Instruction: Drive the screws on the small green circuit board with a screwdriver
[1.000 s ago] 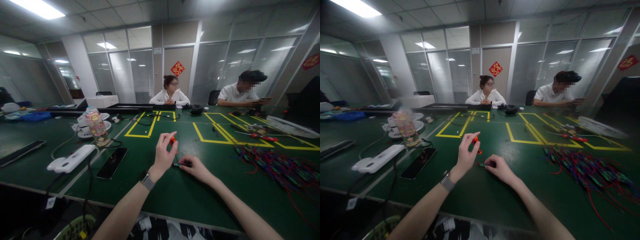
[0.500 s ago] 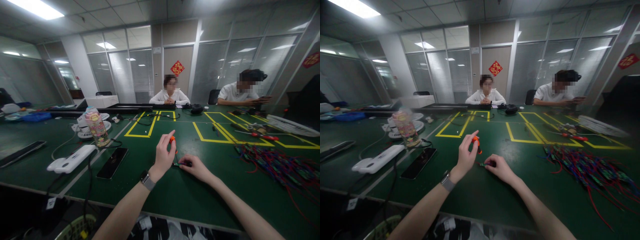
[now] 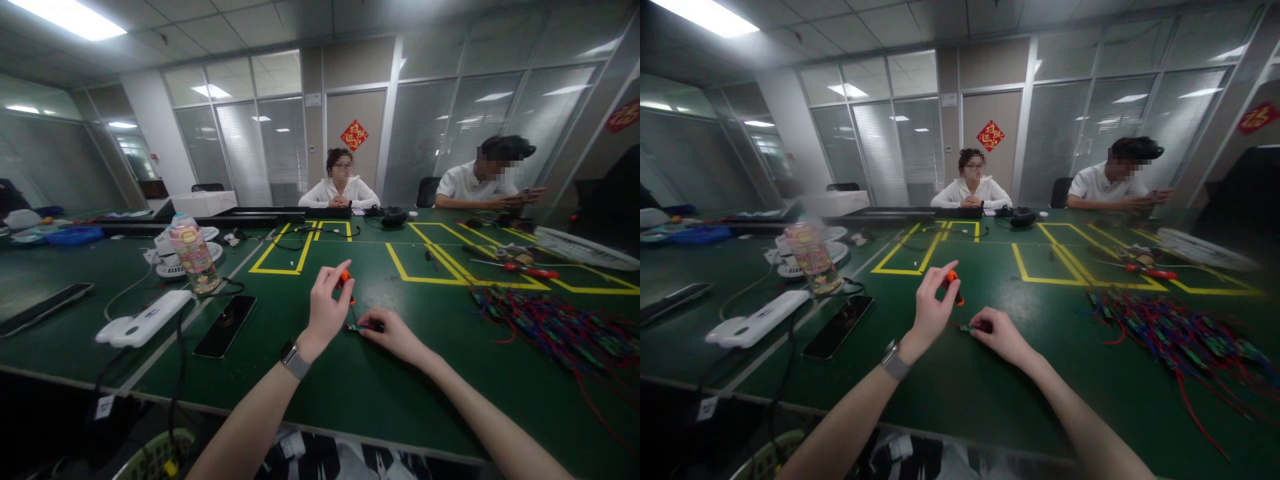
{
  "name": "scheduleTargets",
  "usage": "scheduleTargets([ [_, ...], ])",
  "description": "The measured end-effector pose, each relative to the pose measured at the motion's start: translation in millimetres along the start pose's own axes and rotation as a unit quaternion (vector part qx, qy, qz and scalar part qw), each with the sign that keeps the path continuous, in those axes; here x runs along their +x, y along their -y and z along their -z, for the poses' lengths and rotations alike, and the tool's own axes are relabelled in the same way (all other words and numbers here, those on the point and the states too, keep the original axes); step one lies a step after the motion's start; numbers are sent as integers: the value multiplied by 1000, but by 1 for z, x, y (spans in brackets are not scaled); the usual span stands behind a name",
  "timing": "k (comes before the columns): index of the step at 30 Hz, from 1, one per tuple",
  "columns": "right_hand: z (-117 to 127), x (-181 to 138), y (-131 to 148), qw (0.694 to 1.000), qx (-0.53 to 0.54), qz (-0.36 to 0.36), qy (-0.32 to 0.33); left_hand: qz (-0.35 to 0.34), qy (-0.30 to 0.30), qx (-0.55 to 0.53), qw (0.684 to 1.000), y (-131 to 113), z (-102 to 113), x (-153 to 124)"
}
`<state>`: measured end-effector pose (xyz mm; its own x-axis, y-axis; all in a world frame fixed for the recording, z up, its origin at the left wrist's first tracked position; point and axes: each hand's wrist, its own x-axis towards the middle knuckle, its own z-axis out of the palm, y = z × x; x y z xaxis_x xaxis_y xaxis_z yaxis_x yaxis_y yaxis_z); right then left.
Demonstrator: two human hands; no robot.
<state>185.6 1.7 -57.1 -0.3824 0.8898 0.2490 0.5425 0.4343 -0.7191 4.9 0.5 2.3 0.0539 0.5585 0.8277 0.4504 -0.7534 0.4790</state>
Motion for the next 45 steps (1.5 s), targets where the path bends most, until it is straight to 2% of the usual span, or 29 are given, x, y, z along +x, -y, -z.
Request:
scheduleTargets([
  [4,0,0,0,1000,0,-1,2,-5,-21,-8,1000,1,0,0],
  [10,0,0,0,1000,-4,-6,6,4,34,-88,996,-2,0,-1],
  [17,1,0,1,1000,4,-2,2,-6,-13,-41,999,2,-1,0],
  [24,1,0,2,1000,6,-3,3,14,43,-95,994,-1,-2,-3],
  [34,0,-1,0,1000,18,-1,-4,42,21,-98,994,2,-4,-3],
  [37,-1,-1,1,1000,23,-5,-10,78,33,-155,984,1,-3,-2],
  [42,-1,-1,2,1000,24,-11,-7,139,23,-287,947,0,-4,1],
  [45,0,-1,3,1000,24,-13,-4,155,22,-322,934,-1,-5,4],
])
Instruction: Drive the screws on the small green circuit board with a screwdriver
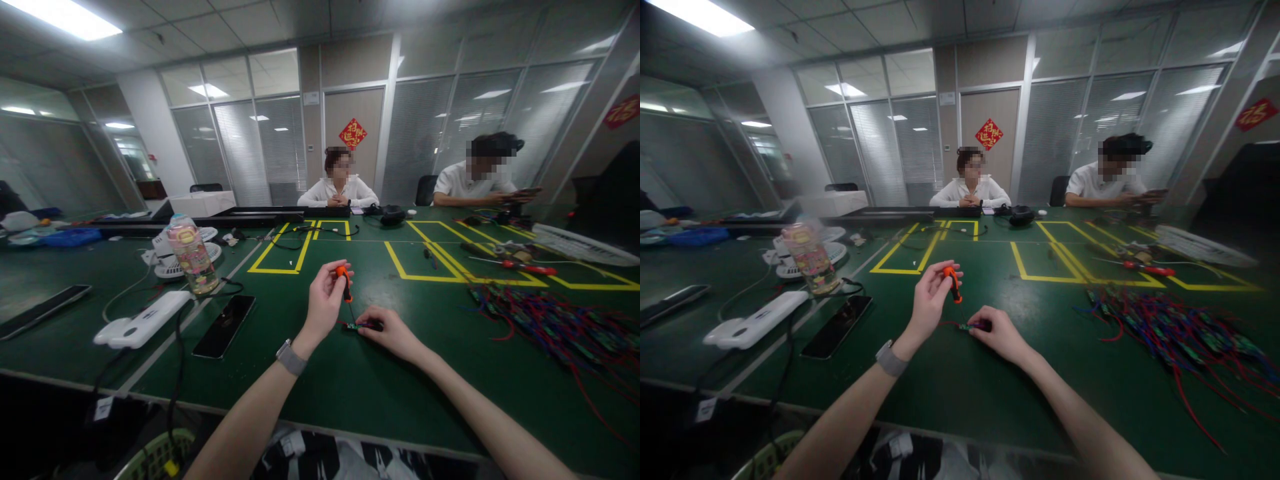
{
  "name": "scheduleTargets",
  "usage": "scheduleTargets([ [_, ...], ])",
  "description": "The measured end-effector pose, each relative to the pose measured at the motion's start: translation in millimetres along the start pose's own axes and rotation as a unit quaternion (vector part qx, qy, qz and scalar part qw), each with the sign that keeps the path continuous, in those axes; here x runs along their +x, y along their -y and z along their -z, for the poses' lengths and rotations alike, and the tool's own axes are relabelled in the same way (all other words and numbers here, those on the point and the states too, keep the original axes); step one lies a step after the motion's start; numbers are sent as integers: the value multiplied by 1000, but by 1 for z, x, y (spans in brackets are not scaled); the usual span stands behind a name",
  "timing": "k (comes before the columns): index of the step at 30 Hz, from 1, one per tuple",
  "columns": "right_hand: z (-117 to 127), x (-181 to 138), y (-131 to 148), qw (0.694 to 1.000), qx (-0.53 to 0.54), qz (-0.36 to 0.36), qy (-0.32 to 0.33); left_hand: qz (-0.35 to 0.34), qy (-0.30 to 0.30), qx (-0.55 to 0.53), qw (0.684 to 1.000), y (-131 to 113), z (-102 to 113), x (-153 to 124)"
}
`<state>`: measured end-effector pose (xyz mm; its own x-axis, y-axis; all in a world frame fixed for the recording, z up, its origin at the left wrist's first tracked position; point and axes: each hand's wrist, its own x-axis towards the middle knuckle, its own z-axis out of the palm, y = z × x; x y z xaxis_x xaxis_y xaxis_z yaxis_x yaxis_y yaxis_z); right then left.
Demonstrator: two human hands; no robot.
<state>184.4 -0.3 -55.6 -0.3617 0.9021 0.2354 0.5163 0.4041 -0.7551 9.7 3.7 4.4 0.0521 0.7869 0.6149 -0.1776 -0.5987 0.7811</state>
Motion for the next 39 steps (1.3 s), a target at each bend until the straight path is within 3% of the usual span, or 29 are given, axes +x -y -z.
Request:
scheduleTargets([
  [9,0,0,-1,1000,0,0,0,-24,1,79,997,6,4,0],
  [15,1,1,-2,1000,-8,6,8,14,31,35,999,3,1,-1],
  [23,1,0,0,1000,-11,3,5,-48,20,157,986,7,4,-3],
  [30,1,1,-1,1000,-2,9,10,-45,35,115,992,8,0,-6],
  [39,1,1,-3,1000,-6,8,5,-86,-8,177,980,5,3,-2],
])
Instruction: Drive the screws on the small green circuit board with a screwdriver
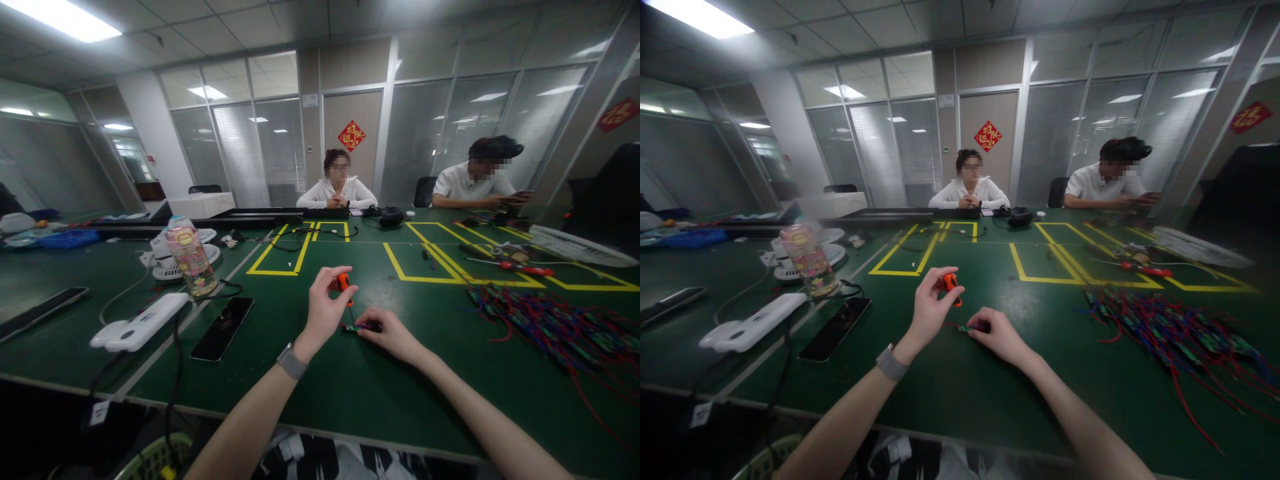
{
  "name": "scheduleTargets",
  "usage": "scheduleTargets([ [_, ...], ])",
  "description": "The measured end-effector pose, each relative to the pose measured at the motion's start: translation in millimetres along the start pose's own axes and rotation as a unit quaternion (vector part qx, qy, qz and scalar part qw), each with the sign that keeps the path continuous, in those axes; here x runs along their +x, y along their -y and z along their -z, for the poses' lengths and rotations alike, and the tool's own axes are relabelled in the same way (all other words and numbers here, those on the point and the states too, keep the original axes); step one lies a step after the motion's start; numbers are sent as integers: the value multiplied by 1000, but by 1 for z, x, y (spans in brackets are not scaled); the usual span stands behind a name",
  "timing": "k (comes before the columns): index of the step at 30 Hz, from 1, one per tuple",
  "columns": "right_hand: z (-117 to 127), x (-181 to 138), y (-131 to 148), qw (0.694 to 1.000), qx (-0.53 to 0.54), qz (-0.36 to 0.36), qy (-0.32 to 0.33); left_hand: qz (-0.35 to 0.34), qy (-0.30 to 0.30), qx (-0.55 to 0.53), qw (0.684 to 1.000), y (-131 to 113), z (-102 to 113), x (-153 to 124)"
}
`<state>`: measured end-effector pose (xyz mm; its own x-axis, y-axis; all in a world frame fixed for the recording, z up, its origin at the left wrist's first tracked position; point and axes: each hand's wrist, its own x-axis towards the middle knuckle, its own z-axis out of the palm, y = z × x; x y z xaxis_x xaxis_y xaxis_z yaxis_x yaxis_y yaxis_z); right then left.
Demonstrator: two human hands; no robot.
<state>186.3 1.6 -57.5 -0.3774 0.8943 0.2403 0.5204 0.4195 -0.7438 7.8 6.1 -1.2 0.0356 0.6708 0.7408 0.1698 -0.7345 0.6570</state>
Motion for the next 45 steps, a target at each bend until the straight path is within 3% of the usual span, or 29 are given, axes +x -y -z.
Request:
scheduleTargets([
  [8,0,1,-1,1000,-5,6,1,28,70,-81,994,-2,2,0],
  [14,0,0,0,1000,-7,3,-1,1,30,-25,999,-1,2,1],
  [21,2,0,3,1000,-12,4,7,21,59,-57,996,-4,0,-3],
  [28,1,0,4,1000,-11,6,0,-29,9,8,1000,-4,2,-2],
  [35,0,0,2,1000,-8,1,1,-3,53,-31,998,-3,0,-3],
  [41,0,0,4,1000,-7,3,-2,-30,31,7,999,-3,1,-2],
  [45,1,0,4,1000,-6,2,-2,-21,51,-18,998,-5,1,-3],
])
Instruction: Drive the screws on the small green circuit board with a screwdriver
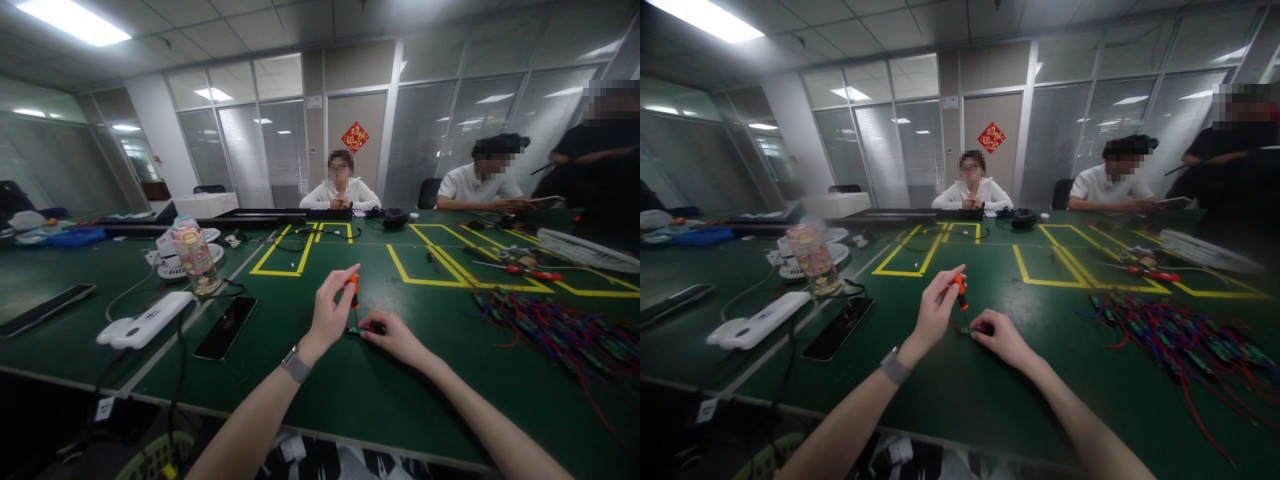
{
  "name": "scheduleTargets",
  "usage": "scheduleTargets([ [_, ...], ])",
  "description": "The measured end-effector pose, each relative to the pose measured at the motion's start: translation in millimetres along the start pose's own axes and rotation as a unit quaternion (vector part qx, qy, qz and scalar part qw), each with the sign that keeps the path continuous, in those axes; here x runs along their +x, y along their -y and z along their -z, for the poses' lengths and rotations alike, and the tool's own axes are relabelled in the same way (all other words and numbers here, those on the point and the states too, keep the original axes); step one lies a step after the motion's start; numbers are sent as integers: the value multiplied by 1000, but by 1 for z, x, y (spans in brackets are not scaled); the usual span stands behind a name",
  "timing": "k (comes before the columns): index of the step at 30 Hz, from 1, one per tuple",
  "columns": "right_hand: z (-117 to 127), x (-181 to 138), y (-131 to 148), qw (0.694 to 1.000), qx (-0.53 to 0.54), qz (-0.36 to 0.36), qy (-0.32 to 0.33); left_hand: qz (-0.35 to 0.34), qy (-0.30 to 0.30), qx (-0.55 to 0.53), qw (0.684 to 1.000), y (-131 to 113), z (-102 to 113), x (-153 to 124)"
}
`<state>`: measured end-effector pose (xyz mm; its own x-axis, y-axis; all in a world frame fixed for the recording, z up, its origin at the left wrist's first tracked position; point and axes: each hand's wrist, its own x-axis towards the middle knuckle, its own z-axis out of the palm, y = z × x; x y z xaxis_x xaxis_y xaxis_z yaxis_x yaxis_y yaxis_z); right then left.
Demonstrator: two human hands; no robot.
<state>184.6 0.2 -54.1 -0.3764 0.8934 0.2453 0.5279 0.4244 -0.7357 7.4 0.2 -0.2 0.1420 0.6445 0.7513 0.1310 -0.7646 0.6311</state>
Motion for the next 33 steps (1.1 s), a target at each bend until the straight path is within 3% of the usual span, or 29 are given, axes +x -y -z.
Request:
scheduleTargets([
  [4,1,-1,2,1000,0,-5,3,14,4,-34,999,1,-2,-1],
  [9,1,-1,3,1000,-3,-8,1,-3,-31,21,999,2,-1,0],
  [15,0,0,1,1000,1,1,1,16,8,-11,1000,-1,-3,-2],
  [20,0,1,0,1000,-2,0,-1,-6,-23,35,999,0,-3,-2],
  [26,-1,0,-2,1000,5,-2,-6,2,-1,22,1000,-1,-2,-2],
  [33,0,0,-1,1000,0,-3,-1,-17,-32,63,997,-1,-2,-1],
])
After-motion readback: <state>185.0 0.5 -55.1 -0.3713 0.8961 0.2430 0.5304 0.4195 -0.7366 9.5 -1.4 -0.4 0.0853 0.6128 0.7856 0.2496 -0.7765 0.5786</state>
